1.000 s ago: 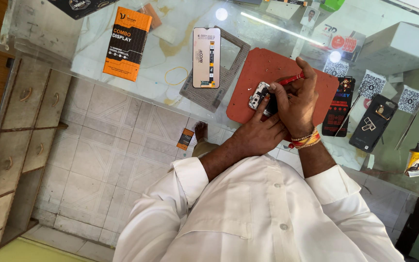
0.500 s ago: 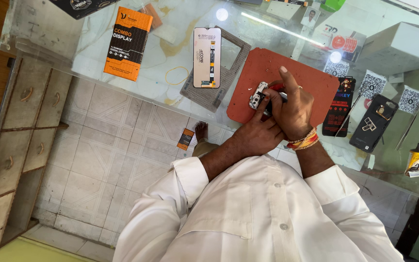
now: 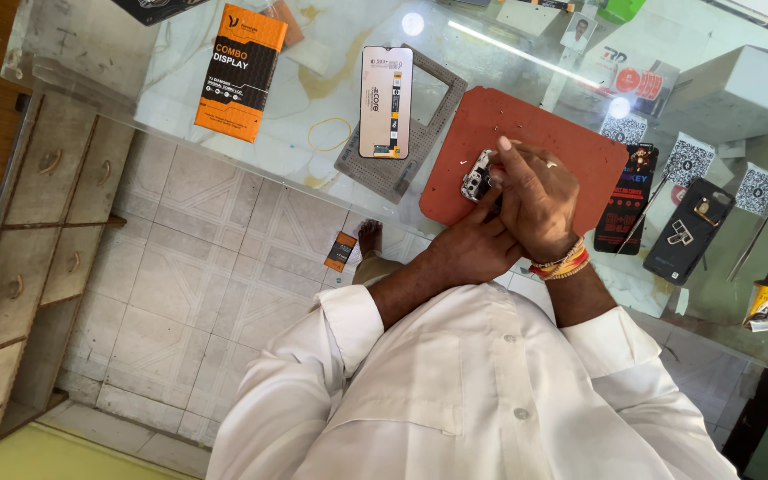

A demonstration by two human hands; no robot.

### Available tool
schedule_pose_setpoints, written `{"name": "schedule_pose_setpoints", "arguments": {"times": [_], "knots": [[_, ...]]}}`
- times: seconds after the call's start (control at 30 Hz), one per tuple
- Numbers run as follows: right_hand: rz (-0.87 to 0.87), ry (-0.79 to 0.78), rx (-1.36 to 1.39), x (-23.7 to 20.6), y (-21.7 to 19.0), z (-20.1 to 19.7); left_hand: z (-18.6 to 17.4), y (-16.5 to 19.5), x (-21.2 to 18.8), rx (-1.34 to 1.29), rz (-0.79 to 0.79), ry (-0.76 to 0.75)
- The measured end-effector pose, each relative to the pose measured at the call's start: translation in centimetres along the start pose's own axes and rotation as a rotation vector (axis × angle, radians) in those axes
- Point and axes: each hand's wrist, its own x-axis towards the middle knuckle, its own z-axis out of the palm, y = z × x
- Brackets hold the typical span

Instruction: The person uses a red screwdriver to remove screws from the back of a disassembled smartphone. They then apply adhesive from a yellow tube around the internal frame and place a silver metal back cover onto the device.

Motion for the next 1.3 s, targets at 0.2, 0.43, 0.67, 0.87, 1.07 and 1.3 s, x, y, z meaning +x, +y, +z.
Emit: {"name": "schedule_pose_setpoints", "arguments": {"times": [0.2,0.43,0.67,0.87,1.07,1.3], "knots": [[0.046,0.035,-0.066,-0.9,0.5,0.6,0.1,-0.1,0.1,-0.025,0.002,-0.015],[-0.009,0.035,-0.157,-0.2,0.5,0.1,-0.1,0.0,0.2,-0.016,0.002,-0.057],[0.039,-0.075,-0.05,0.9,0.3,-0.6,-0.7,0.1,0.6,-0.05,-0.011,-0.04],[0.057,-0.098,-0.012,0.8,1.2,-1.4,-1.1,0.1,0.8,-0.013,0.006,-0.019],[0.099,-0.086,-0.077,0.9,1.3,-1.3,-1.3,0.0,1.0,0.011,0.016,-0.003],[0.069,-0.051,-0.051,0.8,0.4,-0.9,-1.3,0.1,0.8,-0.073,0.008,-0.073]]}}
